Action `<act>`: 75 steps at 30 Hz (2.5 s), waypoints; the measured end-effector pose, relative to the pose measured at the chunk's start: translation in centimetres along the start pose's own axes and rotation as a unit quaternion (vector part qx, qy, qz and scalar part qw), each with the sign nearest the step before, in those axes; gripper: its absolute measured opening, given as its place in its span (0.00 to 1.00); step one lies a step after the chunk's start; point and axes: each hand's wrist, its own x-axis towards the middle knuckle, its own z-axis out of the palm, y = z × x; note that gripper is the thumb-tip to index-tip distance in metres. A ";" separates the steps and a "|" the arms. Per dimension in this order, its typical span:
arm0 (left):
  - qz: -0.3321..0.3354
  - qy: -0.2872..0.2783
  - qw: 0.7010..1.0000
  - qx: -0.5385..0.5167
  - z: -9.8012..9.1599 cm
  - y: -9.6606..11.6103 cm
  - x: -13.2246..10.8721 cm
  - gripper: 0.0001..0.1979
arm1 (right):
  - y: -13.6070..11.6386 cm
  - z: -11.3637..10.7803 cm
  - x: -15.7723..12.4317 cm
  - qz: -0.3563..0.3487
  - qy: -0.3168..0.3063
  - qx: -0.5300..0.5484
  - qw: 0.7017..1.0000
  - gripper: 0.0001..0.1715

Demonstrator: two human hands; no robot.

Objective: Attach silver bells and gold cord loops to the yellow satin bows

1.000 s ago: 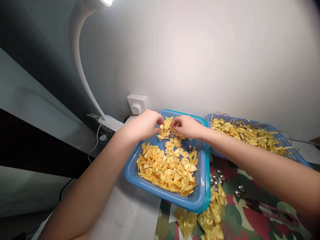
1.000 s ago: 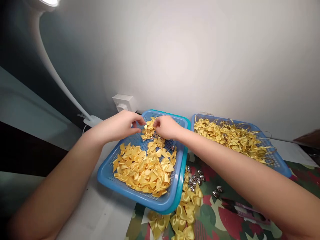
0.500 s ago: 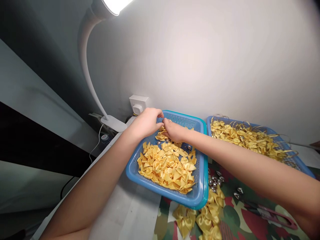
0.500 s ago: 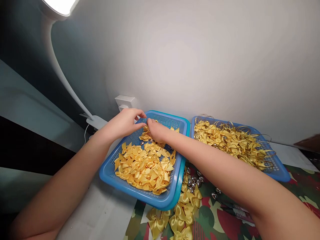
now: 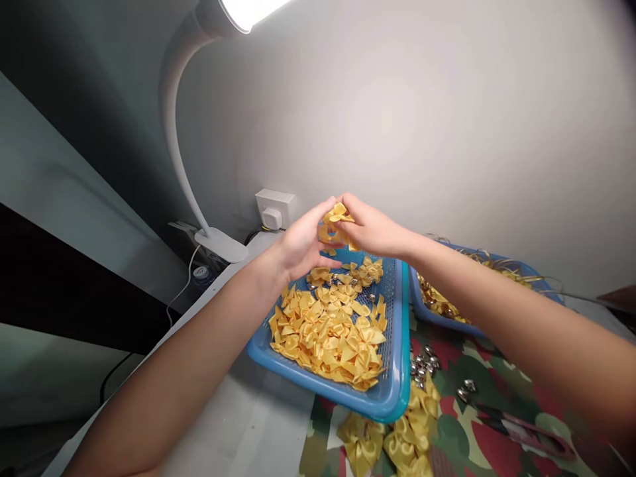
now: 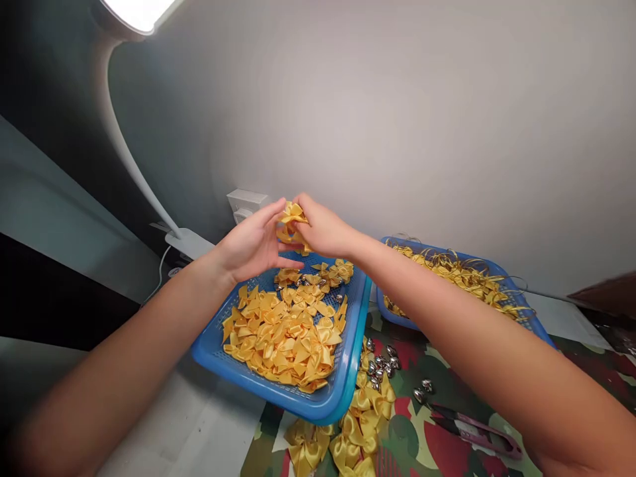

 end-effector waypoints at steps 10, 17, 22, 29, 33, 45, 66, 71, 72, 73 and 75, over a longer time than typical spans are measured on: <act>-0.046 0.036 0.994 0.092 0.1 -0.9 -0.1 0.32 | 2.3 1.6 -1.4 0.086 -0.070 -0.280 0.954 0.26; 0.074 0.006 0.847 0.526 -1.3 -0.6 -0.6 0.18 | 1.9 2.3 -4.0 0.074 -0.101 -0.280 0.952 0.08; 0.036 -0.113 0.708 0.696 -2.1 -1.7 -0.7 0.09 | 3.3 3.0 -4.1 0.079 -0.140 -0.270 0.949 0.04; 0.094 -0.132 0.626 0.763 -1.6 -2.0 -0.3 0.18 | 4.9 2.2 -3.8 0.068 -0.104 -0.296 0.947 0.12; 0.072 -0.118 0.603 0.786 -1.2 -1.7 -0.5 0.18 | 4.1 2.2 -4.2 0.008 -0.150 -0.274 0.950 0.11; 0.052 -0.061 0.595 0.800 -1.2 -1.8 -0.2 0.07 | 5.4 1.8 -3.8 0.048 -0.168 -0.227 0.958 0.11; 0.064 -0.020 0.600 0.797 -1.7 -1.4 0.4 0.15 | 5.0 -0.1 -2.3 0.066 -0.212 -0.270 0.937 0.21; 0.063 -0.029 0.598 0.798 -1.6 -1.5 0.4 0.15 | 6.1 0.5 -2.1 0.050 -0.210 -0.254 0.943 0.11; 0.064 -0.030 0.598 0.798 -1.6 -1.6 0.4 0.15 | 6.3 0.6 -1.9 0.052 -0.206 -0.248 0.945 0.11; 0.065 -0.030 0.597 0.799 -1.6 -1.6 0.4 0.15 | 6.5 0.6 -1.7 0.054 -0.201 -0.243 0.947 0.11; 0.066 -0.031 0.597 0.799 -1.6 -1.6 0.4 0.15 | 6.7 0.5 -1.4 0.056 -0.183 -0.238 0.952 0.10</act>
